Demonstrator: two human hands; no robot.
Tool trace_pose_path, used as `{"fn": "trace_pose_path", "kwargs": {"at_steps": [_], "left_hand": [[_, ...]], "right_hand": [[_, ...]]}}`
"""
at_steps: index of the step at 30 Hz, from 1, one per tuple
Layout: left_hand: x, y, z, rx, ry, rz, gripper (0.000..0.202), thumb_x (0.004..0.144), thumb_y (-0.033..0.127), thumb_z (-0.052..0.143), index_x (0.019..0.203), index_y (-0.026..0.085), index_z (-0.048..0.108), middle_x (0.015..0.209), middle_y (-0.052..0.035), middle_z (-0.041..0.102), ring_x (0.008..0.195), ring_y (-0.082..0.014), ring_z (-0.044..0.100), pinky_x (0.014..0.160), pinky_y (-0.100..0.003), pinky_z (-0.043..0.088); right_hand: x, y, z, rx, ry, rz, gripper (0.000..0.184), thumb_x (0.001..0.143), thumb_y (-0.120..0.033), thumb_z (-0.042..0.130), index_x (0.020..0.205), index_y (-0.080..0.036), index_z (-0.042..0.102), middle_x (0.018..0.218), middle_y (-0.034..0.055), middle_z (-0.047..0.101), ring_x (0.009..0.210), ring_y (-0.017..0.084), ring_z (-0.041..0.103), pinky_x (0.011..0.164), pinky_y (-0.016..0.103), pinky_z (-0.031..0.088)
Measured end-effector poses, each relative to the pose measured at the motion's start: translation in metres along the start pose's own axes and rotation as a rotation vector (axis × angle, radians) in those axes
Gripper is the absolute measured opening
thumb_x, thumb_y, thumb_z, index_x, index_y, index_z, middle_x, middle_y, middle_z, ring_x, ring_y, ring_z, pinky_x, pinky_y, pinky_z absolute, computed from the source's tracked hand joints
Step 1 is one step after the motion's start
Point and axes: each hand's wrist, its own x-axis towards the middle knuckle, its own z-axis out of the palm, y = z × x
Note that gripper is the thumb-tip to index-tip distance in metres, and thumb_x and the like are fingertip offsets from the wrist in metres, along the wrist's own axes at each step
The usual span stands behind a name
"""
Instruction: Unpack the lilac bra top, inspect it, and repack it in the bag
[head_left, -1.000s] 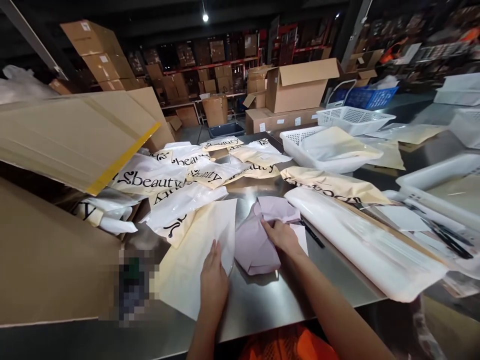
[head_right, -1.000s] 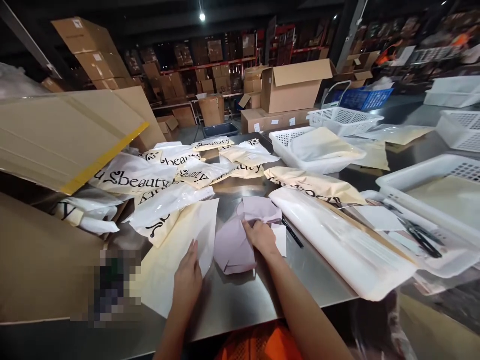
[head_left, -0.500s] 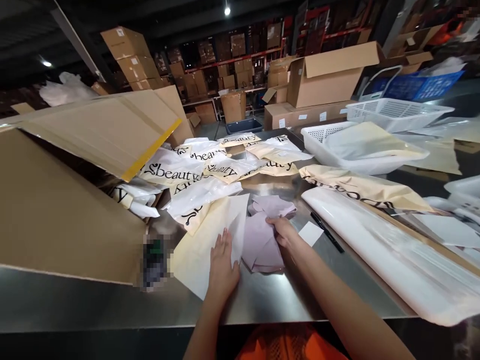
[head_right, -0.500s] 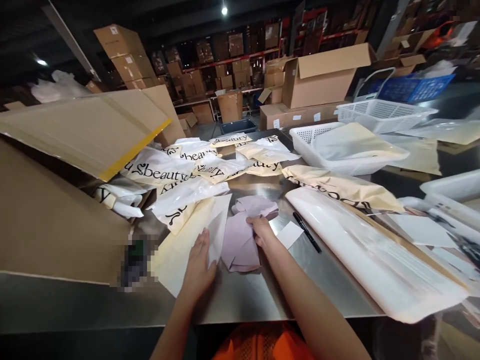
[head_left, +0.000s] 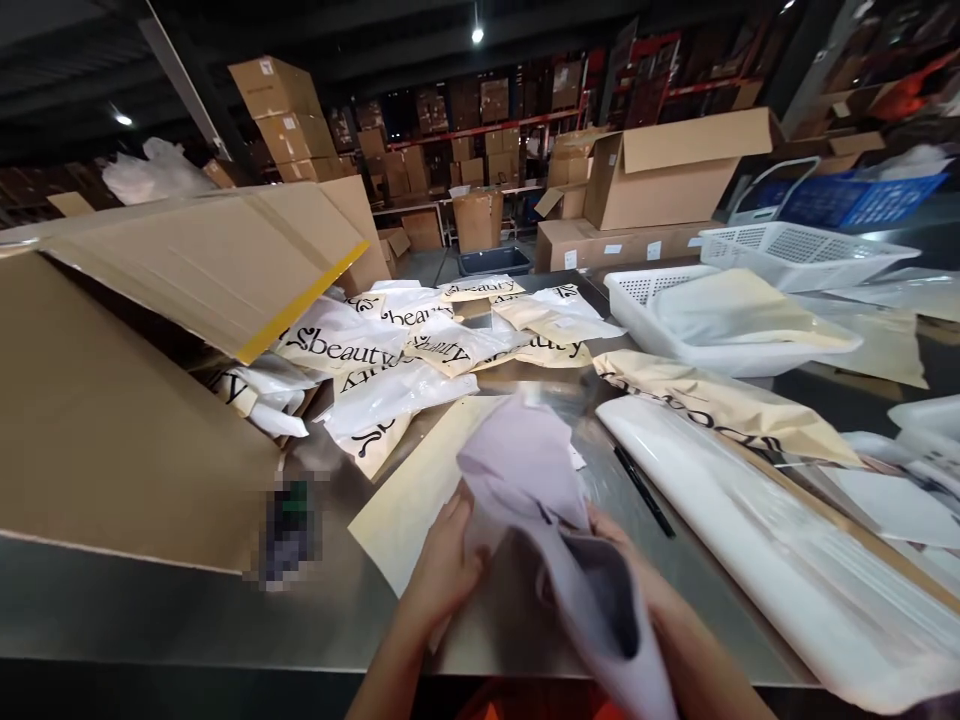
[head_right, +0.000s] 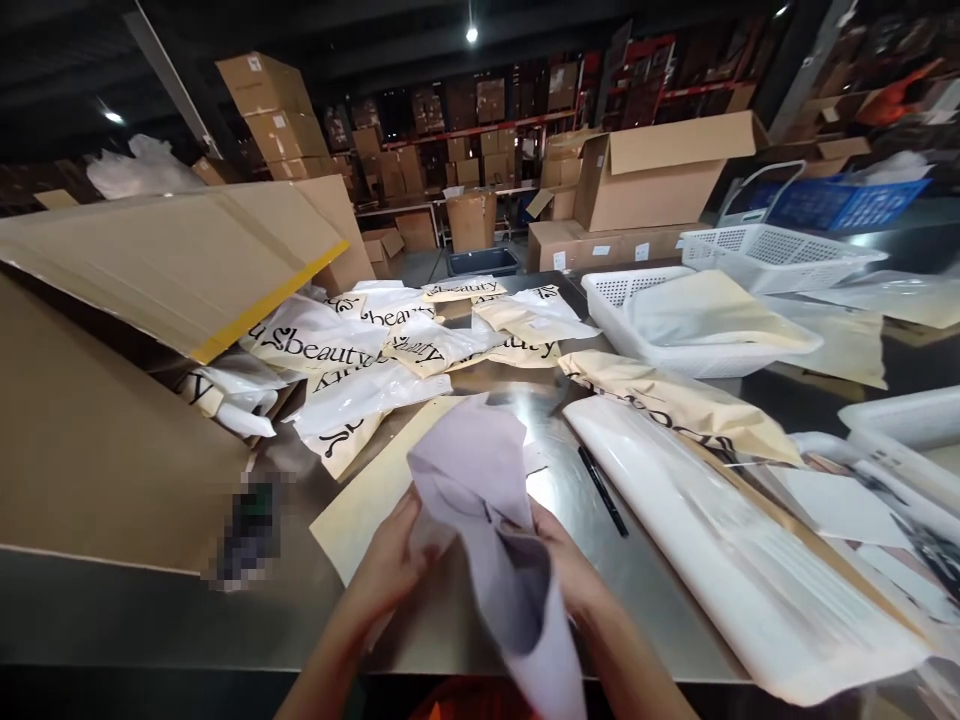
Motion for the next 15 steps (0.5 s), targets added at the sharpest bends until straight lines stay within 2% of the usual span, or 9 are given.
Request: {"fn": "trace_pose_path", "kwargs": {"at_steps": [2, 4, 6, 9, 11, 12, 13, 15], "left_hand": [[-0.001, 0.000, -0.002, -0.046, 0.027, -0.018, 0.084, 0.079, 0.012, 0.052, 0.157, 0.012, 0.021, 0.162, -0.0089, 0.022, 0.150, -0.0199, 0.019, 0.124, -0.038, 0.019], [-0.002, 0.001, -0.003, -0.053, 0.040, -0.036, 0.089, 0.080, 0.006, 0.044, 0.159, 0.018, 0.004, 0.164, -0.0050, 0.013, 0.151, -0.0168, 0.013, 0.124, -0.040, 0.019], [-0.004, 0.005, 0.000, 0.017, 0.007, -0.015, 0.096, 0.077, -0.002, 0.037, 0.159, 0.025, -0.006, 0.165, -0.0010, 0.005, 0.152, -0.0149, 0.007, 0.125, -0.045, 0.013], [-0.005, 0.014, 0.008, 0.203, -0.140, 0.145, 0.109, 0.065, -0.009, 0.031, 0.157, 0.032, -0.012, 0.165, 0.0030, 0.000, 0.152, -0.0153, -0.002, 0.124, -0.054, 0.000], [-0.008, 0.019, 0.013, 0.266, -0.232, 0.259, 0.115, 0.060, -0.011, 0.029, 0.155, 0.037, -0.015, 0.165, 0.0053, -0.001, 0.152, -0.0156, -0.006, 0.122, -0.057, -0.004], [-0.009, 0.019, 0.016, 0.272, -0.259, 0.288, 0.115, 0.060, -0.011, 0.028, 0.154, 0.038, -0.017, 0.165, 0.0055, -0.001, 0.152, -0.0156, -0.007, 0.122, -0.058, -0.003], [-0.011, 0.019, 0.017, 0.263, -0.271, 0.291, 0.114, 0.062, -0.012, 0.027, 0.154, 0.039, -0.017, 0.165, 0.0050, -0.002, 0.152, -0.0158, -0.006, 0.122, -0.059, -0.001], [-0.014, 0.016, 0.018, 0.223, -0.273, 0.232, 0.108, 0.068, -0.012, 0.025, 0.154, 0.039, -0.015, 0.165, 0.0026, -0.001, 0.152, -0.0166, -0.004, 0.122, -0.060, 0.004]], "right_hand": [[-0.003, 0.014, -0.008, -0.147, 0.026, -0.081, 0.099, 0.071, -0.057, 0.069, 0.150, -0.012, 0.030, 0.129, 0.0149, 0.046, 0.112, 0.015, 0.057, 0.095, 0.021, 0.055], [-0.007, 0.020, -0.016, -0.372, 0.068, -0.127, 0.087, 0.079, -0.051, 0.059, 0.151, -0.010, 0.034, 0.141, 0.0134, 0.036, 0.128, 0.015, 0.047, 0.114, 0.021, 0.046], [-0.011, 0.020, -0.020, -0.601, 0.099, -0.156, 0.080, 0.083, -0.046, 0.052, 0.152, -0.008, 0.039, 0.144, 0.0126, 0.031, 0.133, 0.016, 0.042, 0.122, 0.025, 0.038], [-0.010, 0.013, -0.018, -0.766, 0.014, -0.174, 0.072, 0.084, -0.039, 0.046, 0.150, -0.010, 0.044, 0.146, 0.0091, 0.029, 0.137, 0.017, 0.037, 0.127, 0.028, 0.031], [-0.003, 0.010, -0.014, -0.698, 0.013, -0.135, 0.077, 0.078, -0.035, 0.051, 0.151, -0.012, 0.043, 0.147, 0.0073, 0.027, 0.141, 0.017, 0.033, 0.129, 0.027, 0.029], [0.002, 0.009, -0.012, -0.596, 0.045, -0.107, 0.082, 0.075, -0.034, 0.053, 0.153, -0.011, 0.040, 0.147, 0.0079, 0.028, 0.140, 0.016, 0.036, 0.126, 0.026, 0.033], [0.006, 0.008, -0.010, -0.458, 0.089, -0.076, 0.087, 0.072, -0.035, 0.054, 0.155, -0.011, 0.036, 0.145, 0.0091, 0.031, 0.135, 0.015, 0.041, 0.120, 0.024, 0.040], [0.014, 0.009, -0.006, -0.192, 0.180, -0.043, 0.090, 0.072, -0.037, 0.052, 0.155, -0.011, 0.031, 0.137, 0.0116, 0.041, 0.115, 0.012, 0.056, 0.098, 0.020, 0.053]]}}
